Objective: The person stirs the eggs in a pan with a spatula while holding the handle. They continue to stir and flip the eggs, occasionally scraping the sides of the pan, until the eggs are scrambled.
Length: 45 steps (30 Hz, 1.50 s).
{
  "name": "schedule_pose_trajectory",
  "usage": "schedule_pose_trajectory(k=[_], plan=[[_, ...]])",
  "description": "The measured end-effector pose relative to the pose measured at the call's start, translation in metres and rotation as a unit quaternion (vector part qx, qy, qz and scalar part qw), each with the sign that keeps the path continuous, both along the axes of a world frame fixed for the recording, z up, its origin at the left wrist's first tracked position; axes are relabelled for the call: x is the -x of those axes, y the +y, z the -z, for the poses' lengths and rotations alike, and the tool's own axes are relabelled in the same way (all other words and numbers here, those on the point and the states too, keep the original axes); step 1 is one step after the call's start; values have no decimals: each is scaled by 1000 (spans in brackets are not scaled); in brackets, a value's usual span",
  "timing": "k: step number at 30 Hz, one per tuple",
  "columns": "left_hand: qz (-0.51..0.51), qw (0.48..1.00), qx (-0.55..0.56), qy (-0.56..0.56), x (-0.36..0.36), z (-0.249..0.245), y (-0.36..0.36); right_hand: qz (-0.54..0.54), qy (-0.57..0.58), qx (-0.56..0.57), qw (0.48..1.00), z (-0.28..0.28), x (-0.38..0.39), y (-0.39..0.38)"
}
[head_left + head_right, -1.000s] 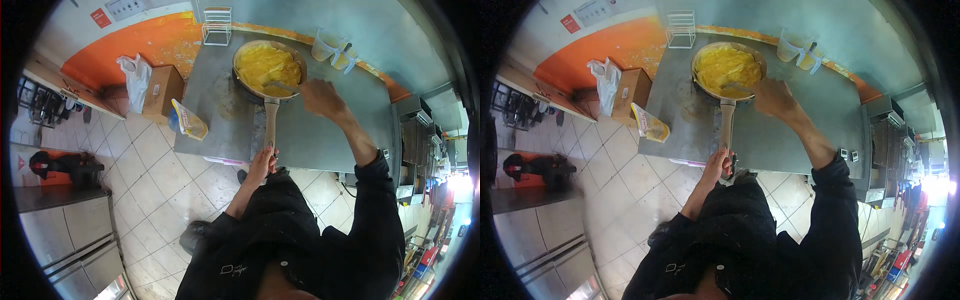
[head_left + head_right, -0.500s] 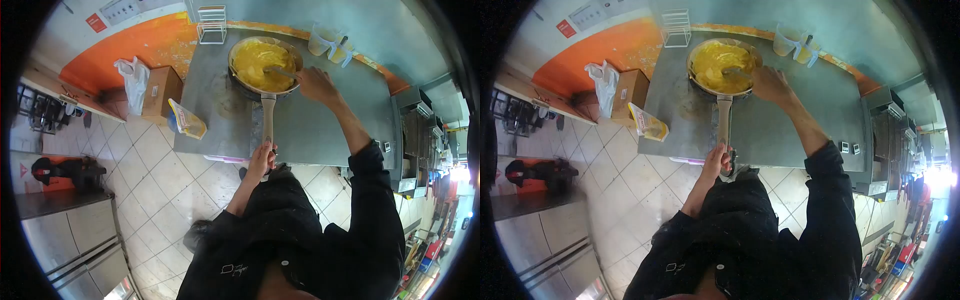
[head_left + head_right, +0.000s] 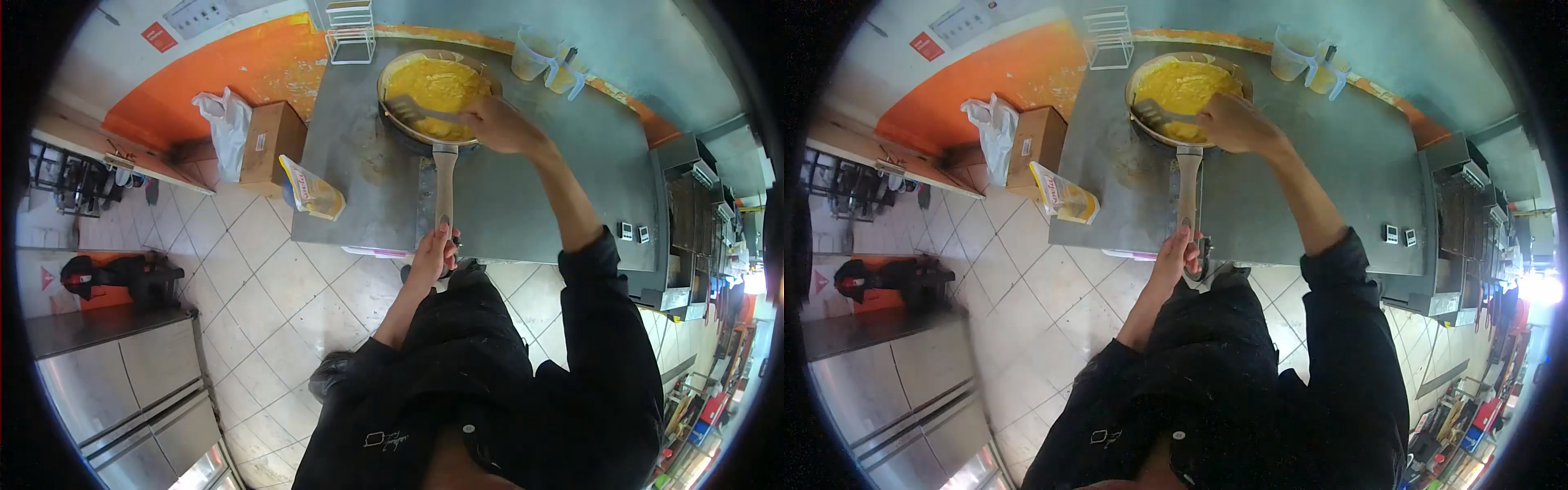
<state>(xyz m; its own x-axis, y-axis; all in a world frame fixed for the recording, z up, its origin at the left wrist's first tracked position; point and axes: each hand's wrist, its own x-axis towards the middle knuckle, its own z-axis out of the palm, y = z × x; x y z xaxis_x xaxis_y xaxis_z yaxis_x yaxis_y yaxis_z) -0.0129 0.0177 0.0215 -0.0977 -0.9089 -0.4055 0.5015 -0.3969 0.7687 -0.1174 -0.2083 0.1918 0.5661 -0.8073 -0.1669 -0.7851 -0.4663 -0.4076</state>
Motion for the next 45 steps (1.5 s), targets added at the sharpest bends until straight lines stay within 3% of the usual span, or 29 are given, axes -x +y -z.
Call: schedule_pose_trajectory(k=[4,6,7,9,10,12,16,18,24,28,30,34,40,43,45], plan=[[1,1000,-1,-12,0,-3,0,43,-52,41,997,23,-31,-41],[-13,1000,6,2,1,-2,1,-19,48,192,980,27,-37,-60],[-13,1000,5,1,1,-1,1,-19,47,191,980,24,-40,-67],[-7,1000,7,-11,1,0,1,164,43,30,985,16,-41,-83],[-7,1000,7,-11,1,2,2,165,43,29,985,32,-35,-102],[-8,1000,7,1,1,4,1,28,137,152,978,78,-6,-139],[-18,1000,5,10,2,3,1,37,126,147,980,43,24,-98],[-11,1000,8,25,1,6,0,110,33,157,981,13,38,-63],[0,1000,8,4,0,7,1,149,110,191,964,-30,78,-39],[-1,1000,18,18,0,7,0,137,82,197,967,-19,70,-57],[4,1000,12,23,0,7,0,122,176,167,962,-19,48,-58],[-17,1000,5,18,2,2,0,143,129,184,964,22,20,-82],[-21,1000,-1,13,3,-2,0,57,36,192,979,41,-14,-75],[-24,1000,2,16,3,2,0,-27,33,256,966,57,-14,-66],[-20,1000,8,13,3,5,0,-63,35,162,984,48,-11,-33]])
